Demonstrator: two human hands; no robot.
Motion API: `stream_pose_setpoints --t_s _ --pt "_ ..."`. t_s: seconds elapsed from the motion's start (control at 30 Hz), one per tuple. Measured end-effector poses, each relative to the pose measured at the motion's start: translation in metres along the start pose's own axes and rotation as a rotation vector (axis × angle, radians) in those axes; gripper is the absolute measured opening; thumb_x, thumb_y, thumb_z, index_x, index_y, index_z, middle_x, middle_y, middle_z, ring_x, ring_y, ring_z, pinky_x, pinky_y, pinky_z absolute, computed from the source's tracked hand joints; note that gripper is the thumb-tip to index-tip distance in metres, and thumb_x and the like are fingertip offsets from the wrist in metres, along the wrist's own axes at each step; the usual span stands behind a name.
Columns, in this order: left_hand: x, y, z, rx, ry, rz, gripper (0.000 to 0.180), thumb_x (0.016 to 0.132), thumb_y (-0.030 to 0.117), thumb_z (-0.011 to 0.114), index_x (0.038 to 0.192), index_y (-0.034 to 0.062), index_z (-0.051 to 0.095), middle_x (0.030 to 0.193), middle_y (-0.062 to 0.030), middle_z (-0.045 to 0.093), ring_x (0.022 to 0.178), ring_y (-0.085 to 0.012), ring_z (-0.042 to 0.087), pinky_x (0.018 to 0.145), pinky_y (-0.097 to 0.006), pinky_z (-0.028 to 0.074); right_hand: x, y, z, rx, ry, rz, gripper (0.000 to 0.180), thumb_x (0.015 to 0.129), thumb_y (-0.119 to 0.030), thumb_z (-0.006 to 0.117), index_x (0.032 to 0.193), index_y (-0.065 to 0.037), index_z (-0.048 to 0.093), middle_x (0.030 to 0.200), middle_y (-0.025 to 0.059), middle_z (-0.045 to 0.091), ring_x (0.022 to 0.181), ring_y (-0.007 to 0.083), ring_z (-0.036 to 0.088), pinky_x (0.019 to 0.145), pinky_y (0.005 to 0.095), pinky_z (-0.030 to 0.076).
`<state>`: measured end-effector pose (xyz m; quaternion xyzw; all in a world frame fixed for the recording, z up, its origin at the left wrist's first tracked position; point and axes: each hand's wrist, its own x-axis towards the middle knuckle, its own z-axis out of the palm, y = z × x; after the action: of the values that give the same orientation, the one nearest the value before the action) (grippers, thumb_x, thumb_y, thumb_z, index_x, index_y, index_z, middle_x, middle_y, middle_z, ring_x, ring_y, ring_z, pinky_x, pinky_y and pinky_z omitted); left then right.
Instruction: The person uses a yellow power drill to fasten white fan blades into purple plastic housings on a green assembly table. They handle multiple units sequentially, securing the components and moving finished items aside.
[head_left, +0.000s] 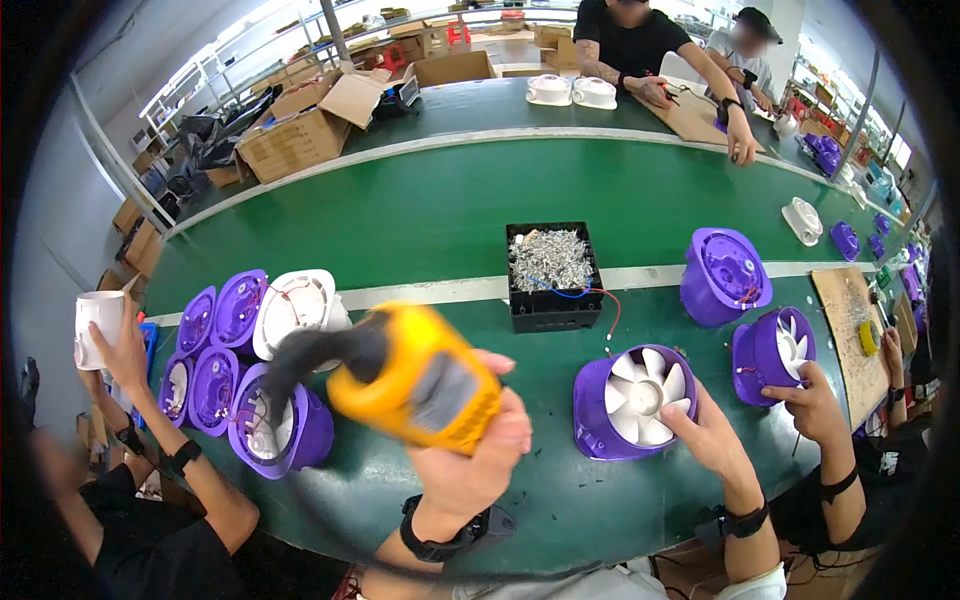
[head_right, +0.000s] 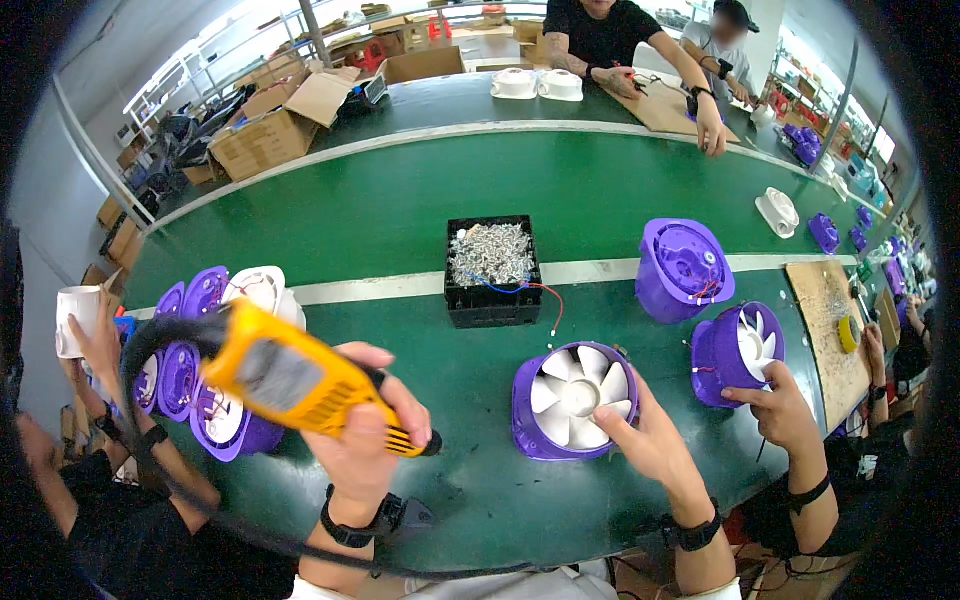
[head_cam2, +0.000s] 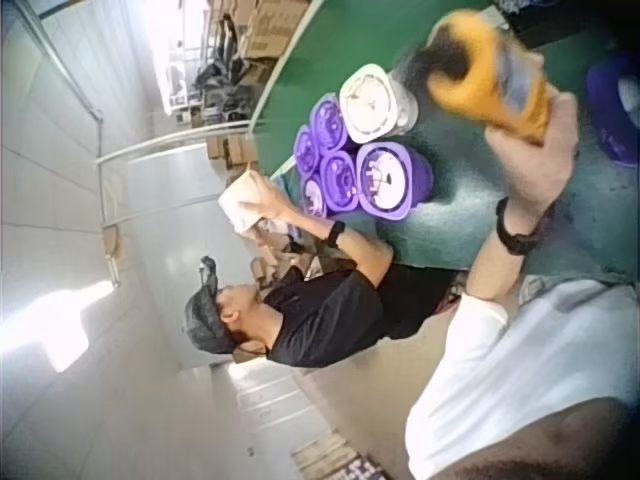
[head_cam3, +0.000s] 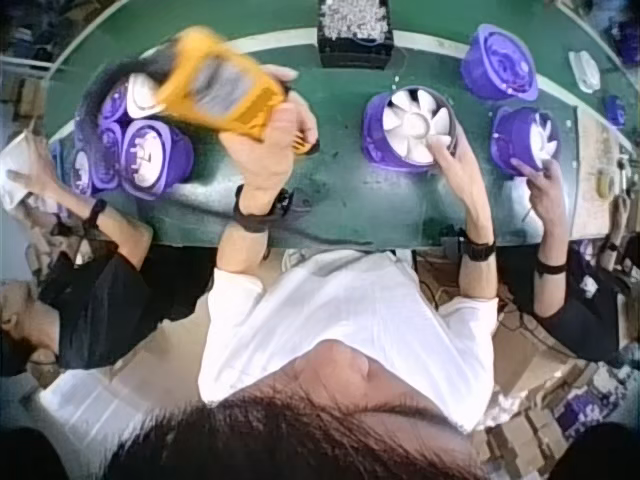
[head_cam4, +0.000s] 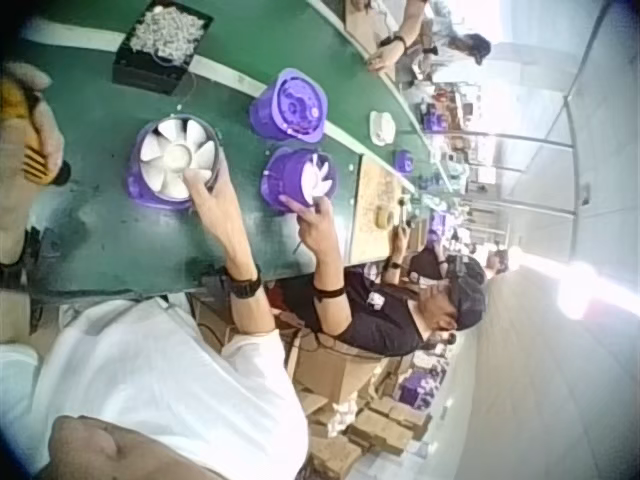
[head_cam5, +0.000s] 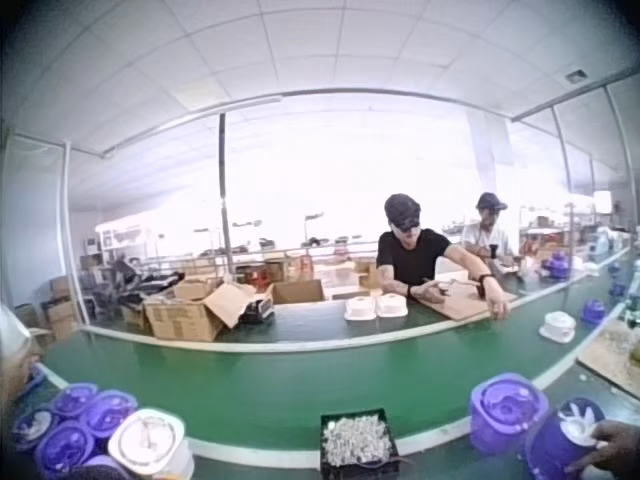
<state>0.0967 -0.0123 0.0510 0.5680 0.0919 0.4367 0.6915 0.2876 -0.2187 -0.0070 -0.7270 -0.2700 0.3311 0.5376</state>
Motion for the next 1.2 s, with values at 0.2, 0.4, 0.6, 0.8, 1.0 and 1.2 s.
stream_pose_setpoints --t_s 0.2,0.4,0.6,0.8,1.0,1.2 --pt "0.012 0.003 0.007 0.377 -0.2 -0.649 0.043 0.081 0.015 0.071 0.118 0.0014 0.054 0.079 -0.0043 0.063 0.057 -0.0084 0.057 0.055 -0.025 0.048 0.006 -0.012 -0.012 -0.165 -0.067 0.15 0.061 0.086 -0.029 0.065 0.131 0.006 0.043 0.119 0.0133 0.058 0.107 0.0182 0.054 0.095 0.0307 0.042" --pt "0.013 -0.04 0.017 0.489 -0.351 -0.687 0.049 0.082 0.019 0.07 0.123 0.0 0.05 0.095 -0.0097 0.064 0.071 -0.0155 0.065 0.058 -0.029 0.057 0.009 -0.034 -0.007 -0.014 -0.05 0.279 0.053 0.093 -0.035 0.056 0.127 0.005 0.049 0.112 0.0108 0.061 0.1 0.0153 0.056 0.087 0.029 0.045" --pt "-0.004 -0.067 0.025 0.462 -0.318 -0.657 0.048 0.079 0.027 0.073 0.116 0.0023 0.054 0.085 -0.0092 0.065 0.07 -0.0171 0.066 0.056 -0.03 0.054 0.022 -0.031 -0.006 0.206 -0.081 0.425 0.061 0.09 -0.053 0.051 0.123 -0.002 0.055 0.119 0.0094 0.061 0.101 0.0184 0.057 0.09 0.0316 0.043" --pt "-0.009 -0.057 0.028 0.277 -0.247 -0.703 0.043 0.079 0.006 0.07 0.116 -0.0015 0.05 0.095 -0.0079 0.058 0.079 -0.0177 0.062 0.058 -0.033 0.06 0.025 -0.005 -0.012 0.338 -0.144 0.279 0.071 0.086 -0.056 0.058 0.12 0.007 0.055 0.117 0.0152 0.06 0.105 0.0194 0.055 0.093 0.0304 0.042" --pt "-0.008 -0.058 0.044 0.252 -0.308 -0.708 0.041 0.08 0.004 0.068 0.116 -0.0028 0.05 0.098 -0.01 0.059 0.079 -0.019 0.062 0.058 -0.035 0.061 0.005 0.003 -0.029 0.475 -0.056 0.11 0.084 0.08 -0.041 0.07 0.136 0.009 0.03 0.127 0.0179 0.048 0.114 0.0217 0.05 0.097 0.0311 0.041" --pt "-0.019 -0.022 0.035 0.035 -0.201 -0.512 0.06 0.084 0.003 0.059 0.137 0.002 0.03 0.119 -0.0207 0.055 0.081 -0.0333 0.067 0.057 -0.043 0.06 -0.05 0.002 -0.073 0.267 0.333 -0.082 0.085 0.076 -0.027 0.075 0.137 0.01 0.029 0.129 0.0191 0.046 0.118 0.0232 0.047 0.101 0.0319 0.039"
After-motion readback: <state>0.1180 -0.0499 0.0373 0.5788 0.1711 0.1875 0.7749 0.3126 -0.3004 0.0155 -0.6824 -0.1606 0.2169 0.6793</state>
